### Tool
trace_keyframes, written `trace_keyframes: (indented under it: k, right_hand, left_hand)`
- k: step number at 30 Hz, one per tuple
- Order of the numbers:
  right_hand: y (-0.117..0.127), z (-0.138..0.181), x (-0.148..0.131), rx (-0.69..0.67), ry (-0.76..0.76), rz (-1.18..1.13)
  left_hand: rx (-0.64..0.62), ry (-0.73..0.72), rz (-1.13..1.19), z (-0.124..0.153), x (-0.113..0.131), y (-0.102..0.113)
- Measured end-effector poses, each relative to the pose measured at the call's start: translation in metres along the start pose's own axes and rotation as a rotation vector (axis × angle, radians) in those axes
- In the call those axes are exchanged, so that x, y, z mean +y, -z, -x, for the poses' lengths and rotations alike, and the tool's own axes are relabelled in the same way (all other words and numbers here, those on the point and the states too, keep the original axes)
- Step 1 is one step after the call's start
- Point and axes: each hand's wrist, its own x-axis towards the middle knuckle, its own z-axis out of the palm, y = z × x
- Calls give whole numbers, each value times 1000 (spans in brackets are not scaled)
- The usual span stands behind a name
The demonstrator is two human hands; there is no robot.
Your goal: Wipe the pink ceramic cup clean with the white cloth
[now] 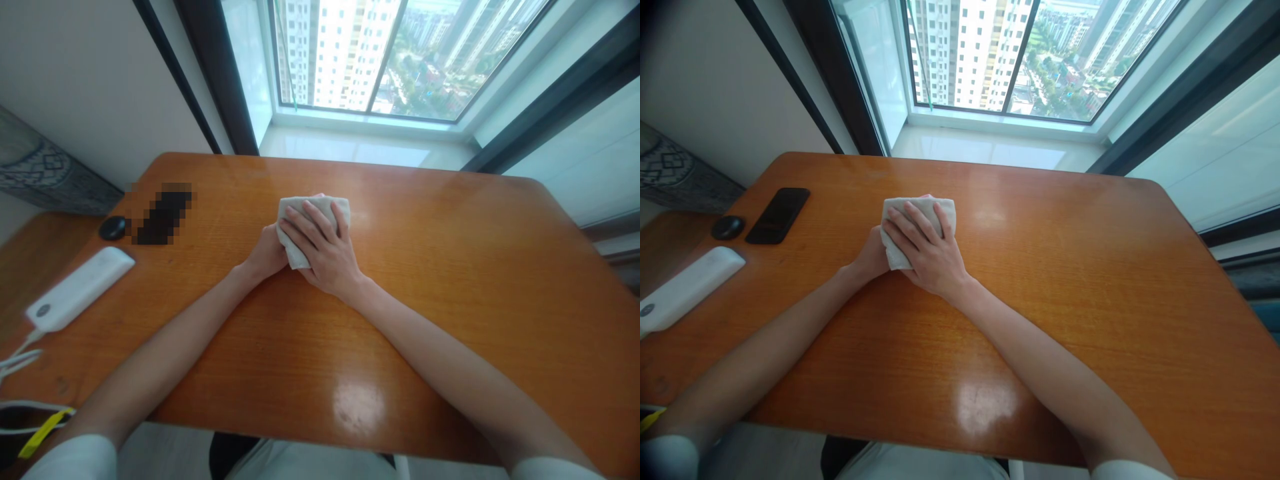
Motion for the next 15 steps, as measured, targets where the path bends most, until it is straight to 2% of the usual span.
trace_keyframes:
  k: [9,15]
  right_hand:
    - [1,-1,0,61,-97,-79]
    - [4,-2,1,97,-174,-116]
  left_hand:
    - [-37,0,-128,0,25,12]
    - [9,20,-53,2,32,12]
